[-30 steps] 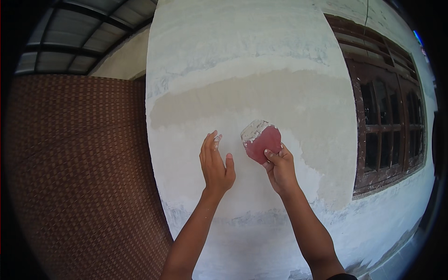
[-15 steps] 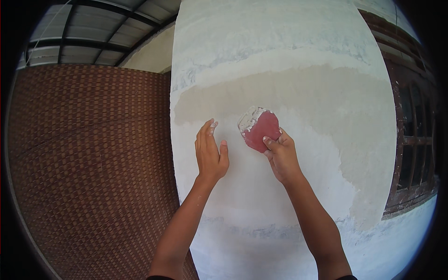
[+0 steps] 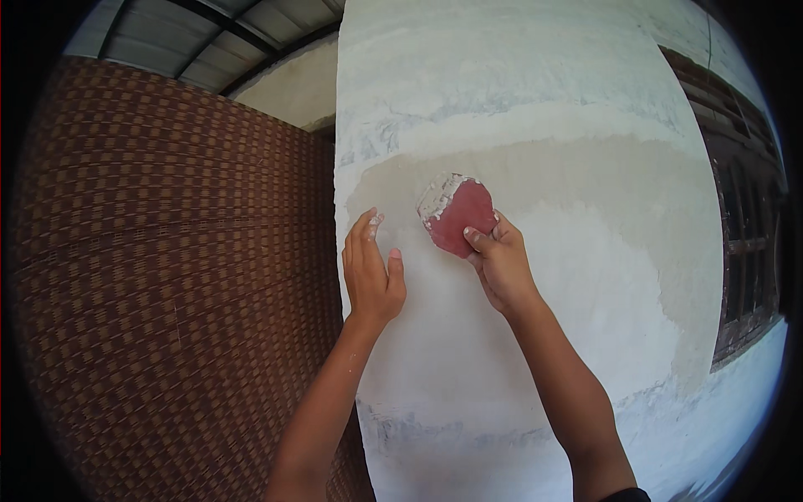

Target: The person applies wall putty from a bucket onto an exterior wall, then smooths it with a putty knife.

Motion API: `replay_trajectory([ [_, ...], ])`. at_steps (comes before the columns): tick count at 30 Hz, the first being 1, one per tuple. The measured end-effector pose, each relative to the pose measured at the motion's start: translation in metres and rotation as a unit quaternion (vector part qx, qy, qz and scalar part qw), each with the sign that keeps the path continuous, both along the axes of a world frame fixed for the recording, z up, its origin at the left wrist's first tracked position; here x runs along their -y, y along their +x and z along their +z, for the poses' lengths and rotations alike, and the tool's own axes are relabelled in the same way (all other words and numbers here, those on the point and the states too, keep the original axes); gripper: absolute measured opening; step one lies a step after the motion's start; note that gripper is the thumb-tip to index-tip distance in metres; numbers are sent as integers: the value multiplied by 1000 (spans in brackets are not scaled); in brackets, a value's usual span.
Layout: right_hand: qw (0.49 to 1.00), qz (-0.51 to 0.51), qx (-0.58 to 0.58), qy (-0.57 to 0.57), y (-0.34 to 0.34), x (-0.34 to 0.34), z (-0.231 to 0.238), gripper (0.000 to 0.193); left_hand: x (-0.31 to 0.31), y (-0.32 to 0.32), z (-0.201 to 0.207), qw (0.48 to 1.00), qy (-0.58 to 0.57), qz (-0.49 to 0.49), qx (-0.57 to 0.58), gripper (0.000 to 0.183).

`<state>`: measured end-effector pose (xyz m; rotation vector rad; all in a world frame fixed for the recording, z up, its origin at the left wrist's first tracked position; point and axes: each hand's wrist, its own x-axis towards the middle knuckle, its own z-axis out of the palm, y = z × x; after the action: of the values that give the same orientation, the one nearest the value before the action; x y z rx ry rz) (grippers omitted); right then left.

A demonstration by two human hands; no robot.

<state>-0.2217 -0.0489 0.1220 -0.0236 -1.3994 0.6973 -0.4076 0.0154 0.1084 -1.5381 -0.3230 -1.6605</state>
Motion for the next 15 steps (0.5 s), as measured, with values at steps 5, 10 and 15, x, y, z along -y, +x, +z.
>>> replay_trajectory([
  [5, 997, -72, 20, 15, -43, -11, 8, 38, -21, -40, 10, 1000, -15, -25, 0, 46],
  [10, 984, -170, 42, 44, -73, -28, 29, 36, -56, -63, 15, 996, -44, -39, 67, 50],
  [15, 863, -447, 164, 169, -99, -43, 59, 38, -93, -59, 6, 989, -90, -36, 116, 58],
])
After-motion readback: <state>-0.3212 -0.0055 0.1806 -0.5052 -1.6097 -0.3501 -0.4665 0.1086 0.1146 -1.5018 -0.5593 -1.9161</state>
